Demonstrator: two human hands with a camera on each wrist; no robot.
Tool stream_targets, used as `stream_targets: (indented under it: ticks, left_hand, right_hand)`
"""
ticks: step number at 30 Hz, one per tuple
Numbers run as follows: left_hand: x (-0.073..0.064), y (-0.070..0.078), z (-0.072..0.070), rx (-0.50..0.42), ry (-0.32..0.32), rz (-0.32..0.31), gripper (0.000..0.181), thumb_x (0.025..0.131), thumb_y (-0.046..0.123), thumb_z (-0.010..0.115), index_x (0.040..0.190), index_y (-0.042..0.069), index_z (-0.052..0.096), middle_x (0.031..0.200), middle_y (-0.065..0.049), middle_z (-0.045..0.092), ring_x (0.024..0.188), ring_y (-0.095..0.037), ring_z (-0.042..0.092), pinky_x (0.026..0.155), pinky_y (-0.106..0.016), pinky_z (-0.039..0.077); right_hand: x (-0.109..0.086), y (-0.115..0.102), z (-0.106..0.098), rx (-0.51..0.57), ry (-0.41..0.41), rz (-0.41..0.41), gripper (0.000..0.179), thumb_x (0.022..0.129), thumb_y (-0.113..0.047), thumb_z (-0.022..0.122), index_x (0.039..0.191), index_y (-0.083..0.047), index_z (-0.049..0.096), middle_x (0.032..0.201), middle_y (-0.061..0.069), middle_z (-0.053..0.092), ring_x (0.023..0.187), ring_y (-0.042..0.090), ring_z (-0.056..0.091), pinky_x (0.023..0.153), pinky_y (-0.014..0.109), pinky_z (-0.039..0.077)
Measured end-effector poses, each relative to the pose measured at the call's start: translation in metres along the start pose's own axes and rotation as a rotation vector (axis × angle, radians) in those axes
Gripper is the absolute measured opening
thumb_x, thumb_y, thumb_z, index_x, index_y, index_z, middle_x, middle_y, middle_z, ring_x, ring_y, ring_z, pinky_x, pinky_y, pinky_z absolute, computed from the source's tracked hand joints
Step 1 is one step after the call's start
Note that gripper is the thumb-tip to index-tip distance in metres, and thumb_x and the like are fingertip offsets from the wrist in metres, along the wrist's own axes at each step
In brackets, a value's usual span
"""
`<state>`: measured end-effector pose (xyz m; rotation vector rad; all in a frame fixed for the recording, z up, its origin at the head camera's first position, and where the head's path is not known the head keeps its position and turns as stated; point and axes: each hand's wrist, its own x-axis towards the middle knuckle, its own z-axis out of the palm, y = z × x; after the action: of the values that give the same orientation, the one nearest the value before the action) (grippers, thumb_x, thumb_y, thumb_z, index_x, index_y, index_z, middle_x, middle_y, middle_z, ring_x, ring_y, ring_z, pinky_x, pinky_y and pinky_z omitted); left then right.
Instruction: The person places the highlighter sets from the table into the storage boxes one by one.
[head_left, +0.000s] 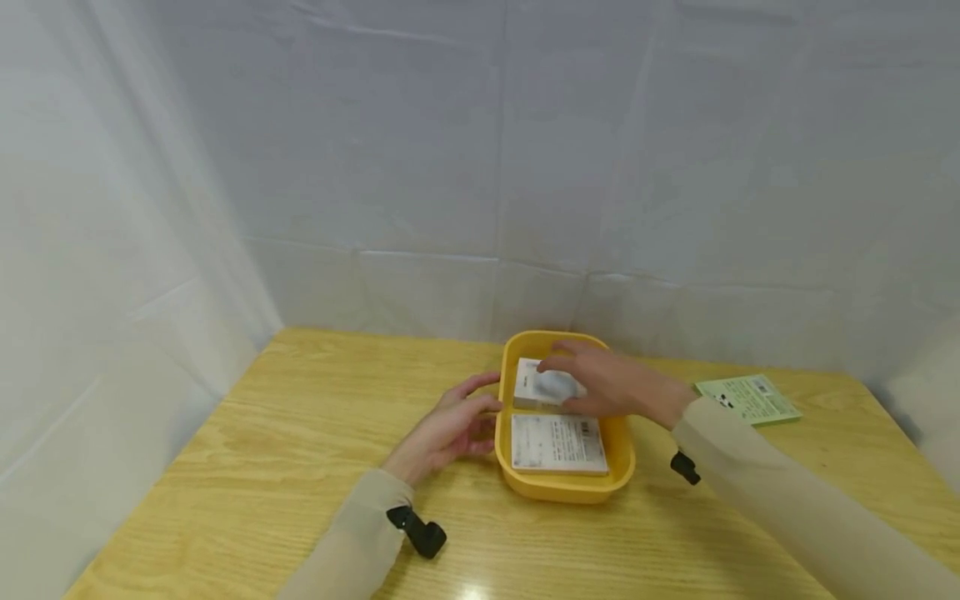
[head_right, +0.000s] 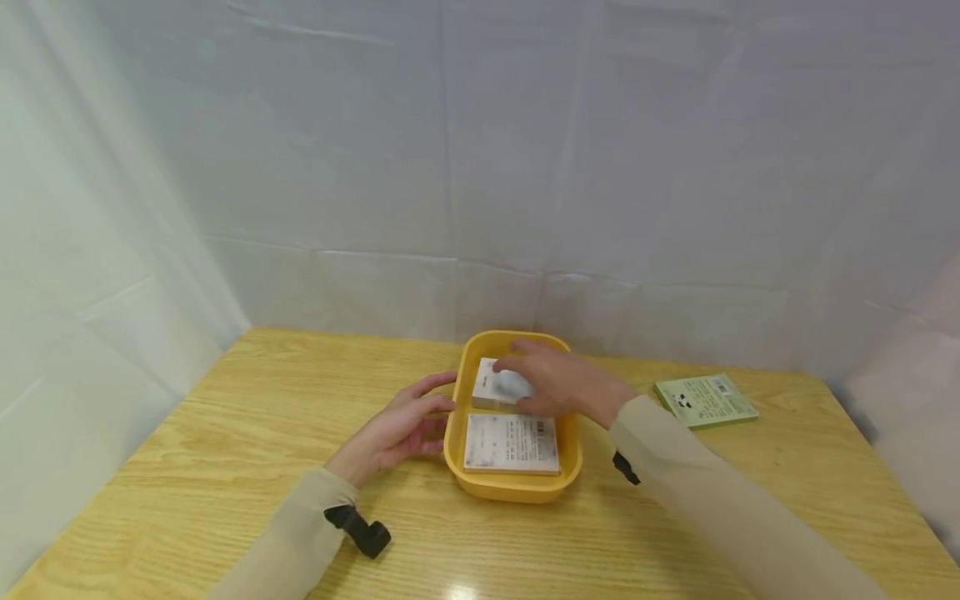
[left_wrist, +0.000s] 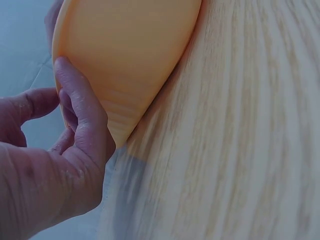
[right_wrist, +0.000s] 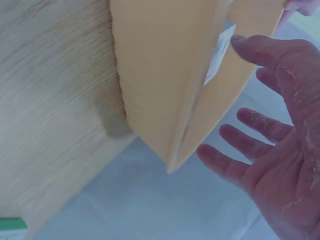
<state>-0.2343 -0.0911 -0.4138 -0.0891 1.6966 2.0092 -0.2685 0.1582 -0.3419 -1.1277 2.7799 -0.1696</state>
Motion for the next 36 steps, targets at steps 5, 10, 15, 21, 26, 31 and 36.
stream_targets:
  ticks: [5,10,15,21,26,31,36]
  left_hand:
    - [0.000,-0.001,0.000,0.000,0.001,-0.004,0.059,0.095,0.016,0.060,0.152,0.024,0.045,0.134,-0.017,0.061,0.090,-0.018,0.064,0.065,-0.027,0.055]
    - [0.000,-0.001,0.001,0.000,0.001,-0.002,0.059,0.095,0.016,0.060,0.151,0.025,0.046,0.133,-0.016,0.062,0.090,-0.018,0.065,0.065,-0.027,0.056]
    - [0.002,-0.002,0.000,-0.002,-0.002,0.000,0.057,0.096,0.016,0.059,0.151,0.024,0.046,0.127,-0.015,0.065,0.086,-0.016,0.065,0.064,-0.027,0.056]
    - [0.002,-0.003,-0.002,-0.008,0.001,0.002,0.056,0.097,0.017,0.059,0.151,0.024,0.046,0.130,-0.016,0.064,0.087,-0.016,0.065,0.064,-0.026,0.056]
    - [0.002,-0.004,-0.002,-0.011,-0.004,0.007,0.056,0.097,0.017,0.059,0.151,0.023,0.045,0.129,-0.015,0.065,0.085,-0.015,0.065,0.064,-0.026,0.055]
    - [0.003,-0.005,-0.002,-0.013,-0.009,0.008,0.057,0.097,0.017,0.058,0.152,0.023,0.045,0.126,-0.013,0.065,0.084,-0.014,0.064,0.063,-0.025,0.055]
    - [0.003,-0.005,-0.002,-0.012,-0.014,0.013,0.057,0.097,0.016,0.059,0.152,0.023,0.045,0.125,-0.013,0.065,0.084,-0.014,0.064,0.063,-0.025,0.054]
  right_hand:
    - [-0.015,0.001,-0.001,-0.082,0.079,0.005,0.059,0.092,-0.036,0.075,0.144,-0.016,0.058,0.159,0.024,0.041,0.142,0.046,0.043,0.111,0.063,0.043]
    - [-0.025,0.003,0.001,-0.237,0.180,-0.006,0.060,0.091,-0.047,0.074,0.143,-0.021,0.059,0.158,0.021,0.043,0.141,0.044,0.046,0.106,0.067,0.044]
    - [-0.034,0.003,0.002,-0.304,0.241,-0.012,0.060,0.088,-0.049,0.075,0.141,-0.024,0.061,0.157,0.019,0.045,0.140,0.046,0.045,0.102,0.072,0.044]
    - [-0.044,0.004,0.003,-0.348,0.271,0.008,0.060,0.088,-0.050,0.075,0.140,-0.023,0.062,0.156,0.018,0.046,0.141,0.048,0.043,0.103,0.073,0.042]
    - [-0.052,0.005,0.004,-0.353,0.298,0.039,0.058,0.088,-0.050,0.074,0.138,-0.023,0.064,0.155,0.018,0.048,0.141,0.049,0.042,0.104,0.074,0.041]
    - [-0.060,0.007,0.004,-0.361,0.312,0.074,0.057,0.087,-0.052,0.074,0.137,-0.025,0.065,0.153,0.017,0.049,0.141,0.048,0.043,0.105,0.072,0.041]
    - [-0.069,0.011,0.004,-0.367,0.353,0.067,0.055,0.087,-0.050,0.075,0.134,-0.021,0.067,0.150,0.017,0.051,0.139,0.048,0.045,0.102,0.071,0.043]
